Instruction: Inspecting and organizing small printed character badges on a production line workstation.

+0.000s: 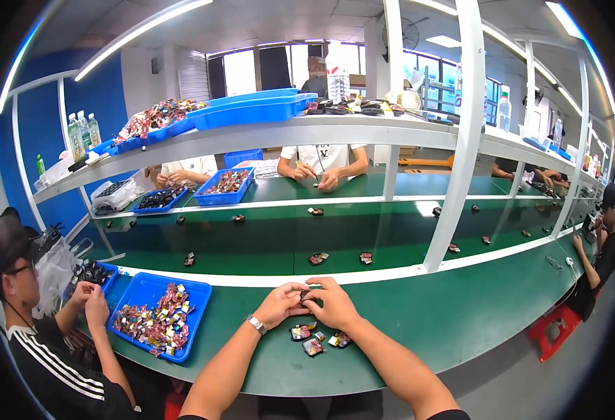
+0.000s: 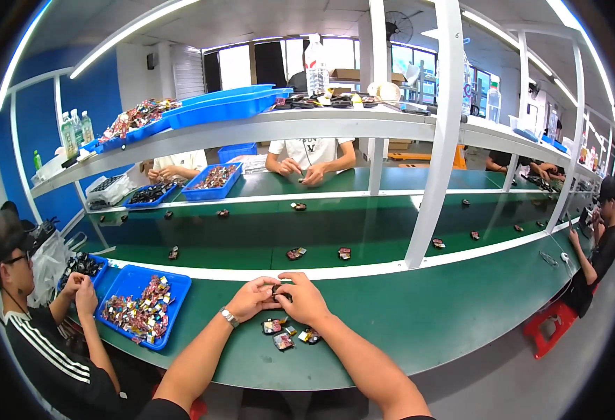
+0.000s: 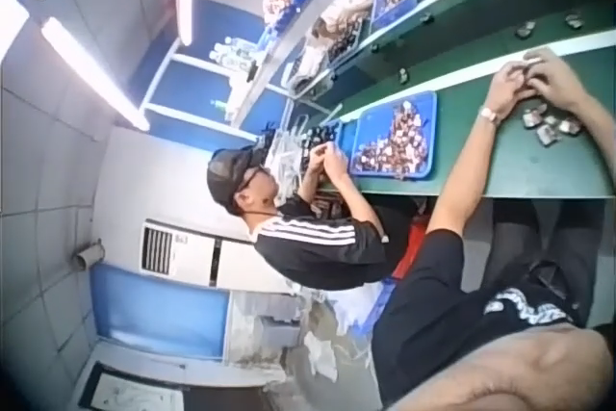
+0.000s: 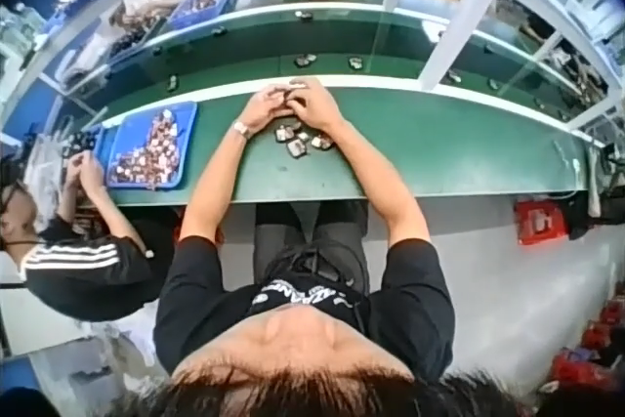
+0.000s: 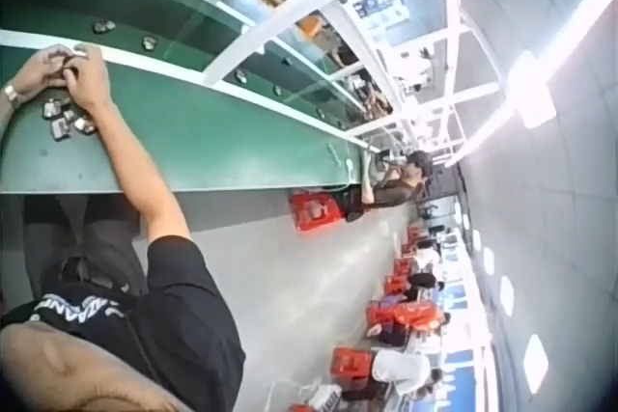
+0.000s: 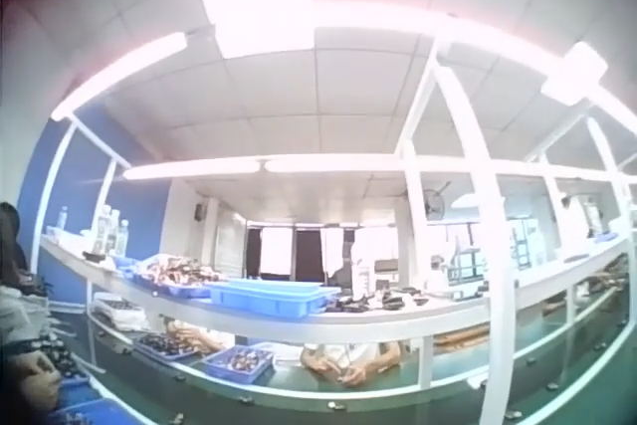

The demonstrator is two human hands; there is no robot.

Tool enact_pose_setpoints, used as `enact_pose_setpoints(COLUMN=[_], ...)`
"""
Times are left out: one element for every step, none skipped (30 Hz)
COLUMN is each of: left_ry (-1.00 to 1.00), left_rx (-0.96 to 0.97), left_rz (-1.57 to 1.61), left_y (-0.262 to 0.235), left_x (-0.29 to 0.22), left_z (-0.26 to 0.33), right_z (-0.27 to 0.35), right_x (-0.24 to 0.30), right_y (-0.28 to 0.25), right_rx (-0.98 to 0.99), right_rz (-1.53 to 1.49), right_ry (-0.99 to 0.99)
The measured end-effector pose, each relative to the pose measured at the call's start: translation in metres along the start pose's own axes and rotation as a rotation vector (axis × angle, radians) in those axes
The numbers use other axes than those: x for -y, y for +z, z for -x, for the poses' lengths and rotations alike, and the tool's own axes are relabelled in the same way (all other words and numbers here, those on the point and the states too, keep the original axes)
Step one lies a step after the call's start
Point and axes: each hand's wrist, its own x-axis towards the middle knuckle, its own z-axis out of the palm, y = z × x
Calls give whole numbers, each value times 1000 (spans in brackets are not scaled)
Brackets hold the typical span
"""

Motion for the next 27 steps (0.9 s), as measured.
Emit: enact_pose_setpoints(left_ry=[1,2,2,3,5,7,8,9,11,13,15,29,42,45,42,38,40,81,121,118,137,156,162,161,170,179,178], left_rx=[5,7,5,2,2,-10,-21,-18,-14,-10,-10,-7,-3,-5,-24,-43,-43,-44,-46,-46,-32,-18,-33,-32,-22,-12,-11], left_rz=[-4,-5,5,15,14,19,23,22,29,37,34,33,32,30,24,17,16,33,49,49,60,71,89,88,97,106,107], left_y=[1,0,-1,-2,-2,-1,0,-1,-2,-3,-4,-5,-5,-5,-2,1,3,5,6,7,7,7,7,6,6,6,6], left_x=[-1,0,0,0,0,1,2,3,3,3,4,4,4,4,3,3,3,5,6,6,4,3,5,6,6,7,6], left_z=[1,0,-1,-1,0,-1,-2,-3,-3,-3,-2,-2,-1,-1,-1,-1,-3,-2,-1,0,0,-1,-3,-3,-4,-4,-4], right_z=[0,0,0,0,0,1,2,2,2,2,2,2,2,3,4,4,3,3,4,4,1,-2,-3,-3,-2,-2,-2], right_x=[0,0,2,3,2,0,-3,-5,-5,-5,-5,-4,-4,-4,-4,-5,-6,-5,-3,-1,0,1,4,5,6,7,6], right_y=[1,2,3,3,5,7,9,11,13,15,16,17,18,20,22,22,22,21,20,18,15,13,11,11,11,12,13], right_rx=[9,8,-4,-15,-15,-35,-54,-57,-68,-80,-82,-95,-109,-109,-120,-132,-132,-135,-138,-138,-161,-183,-185,-186,-216,-245,-245], right_rz=[-17,-16,-18,-21,-20,-20,-19,-16,-50,-84,-84,-93,-103,-104,-99,-95,-95,-135,-176,-177,-123,-69,-100,-100,-59,-18,-17], right_ry=[-6,-6,12,29,27,33,39,39,46,53,51,79,108,105,130,155,153,154,156,159,75,-10,1,1,-3,-7,-6])
